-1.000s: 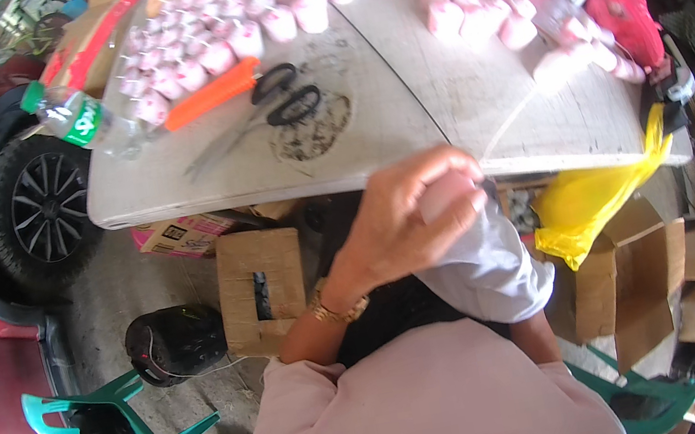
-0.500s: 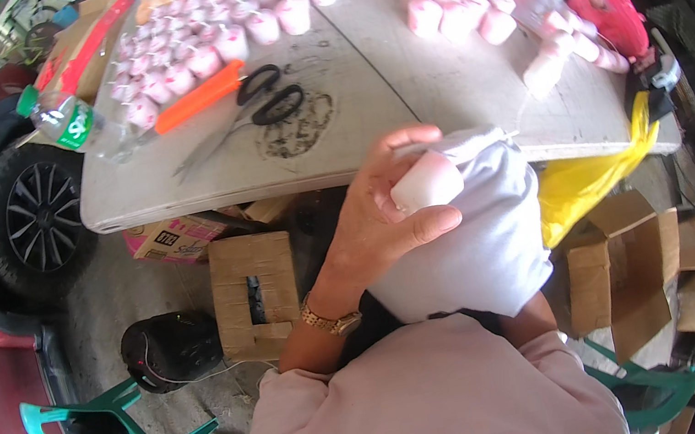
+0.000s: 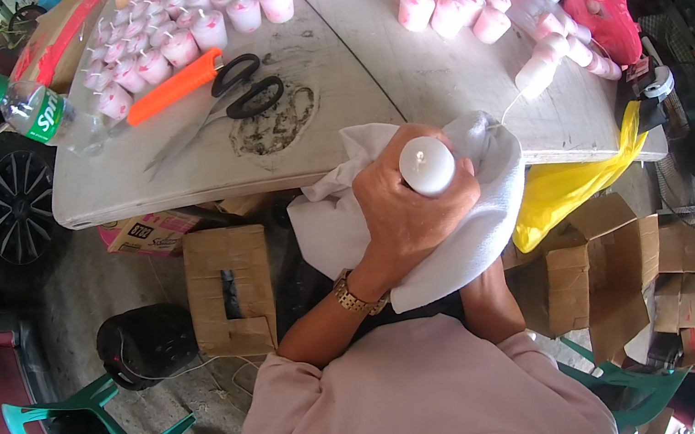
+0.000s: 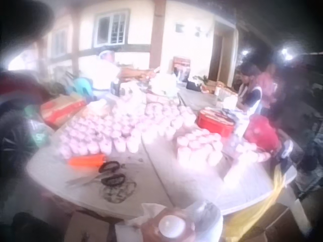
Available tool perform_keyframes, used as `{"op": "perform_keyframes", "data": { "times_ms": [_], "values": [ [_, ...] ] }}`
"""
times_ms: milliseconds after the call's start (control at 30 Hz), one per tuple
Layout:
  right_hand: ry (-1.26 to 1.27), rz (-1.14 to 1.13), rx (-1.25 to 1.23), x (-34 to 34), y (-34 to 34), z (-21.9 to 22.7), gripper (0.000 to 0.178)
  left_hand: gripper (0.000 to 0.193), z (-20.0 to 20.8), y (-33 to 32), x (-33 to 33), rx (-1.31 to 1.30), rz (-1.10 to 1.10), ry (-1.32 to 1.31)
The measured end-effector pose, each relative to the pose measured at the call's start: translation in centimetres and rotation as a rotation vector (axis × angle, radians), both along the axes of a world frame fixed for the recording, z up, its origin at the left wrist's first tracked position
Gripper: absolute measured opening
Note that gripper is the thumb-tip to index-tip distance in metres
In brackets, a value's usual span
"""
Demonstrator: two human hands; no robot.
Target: The person assembles small pink and white cylindrical candles by inserting wicks, trimming excess wick with scissors, and wiping the candles with a white cloth. The person handles each candle individually, repeating the same sequence of actions throughout the clip.
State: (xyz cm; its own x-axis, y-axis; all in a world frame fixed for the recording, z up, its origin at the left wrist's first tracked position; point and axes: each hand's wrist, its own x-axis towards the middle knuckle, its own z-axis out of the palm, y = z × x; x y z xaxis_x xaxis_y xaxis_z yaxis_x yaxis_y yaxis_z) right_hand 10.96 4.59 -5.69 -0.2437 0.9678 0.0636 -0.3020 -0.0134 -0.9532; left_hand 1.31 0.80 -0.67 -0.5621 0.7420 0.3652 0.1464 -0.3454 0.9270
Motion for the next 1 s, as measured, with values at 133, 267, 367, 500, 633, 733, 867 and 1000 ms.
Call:
{"op": "perform_keyframes", "data": {
  "times_ms": [133,267,367,500,633,733,867,1000],
  "values": [
    [0.045,0.001,-0.006,0.2,0.6,-0.3,0.046,0.020,-0.8,0.4,0.0,0.042,-0.003,0.038],
    [0.069,0.002,-0.007,0.3,1.0,-0.5,0.047,0.019,-0.9,0.4,-0.1,0.028,-0.015,0.054],
    [0.084,0.003,-0.009,0.4,1.1,-0.6,0.047,0.014,-0.8,0.2,-0.2,0.028,-0.044,0.077],
    [0.105,0.008,-0.010,0.5,1.2,-0.8,0.048,0.014,-0.6,0.0,-0.5,0.030,-0.073,0.088],
    [0.120,0.018,-0.012,0.5,1.3,-0.8,0.049,0.012,-0.5,0.0,-0.6,0.047,-0.120,0.051],
    [0.137,0.025,-0.014,0.7,1.4,-1.1,0.050,0.011,-0.5,-0.1,-0.7,0.033,-0.150,0.031],
    [0.170,0.036,-0.018,1.2,1.5,-1.8,0.051,0.010,-0.5,-0.2,-0.8,-0.024,-0.165,0.049],
    [0.233,0.068,-0.027,1.3,1.8,-2.1,0.051,0.013,-0.5,0.2,-1.1,-0.012,-0.107,0.128]
  ]
}}
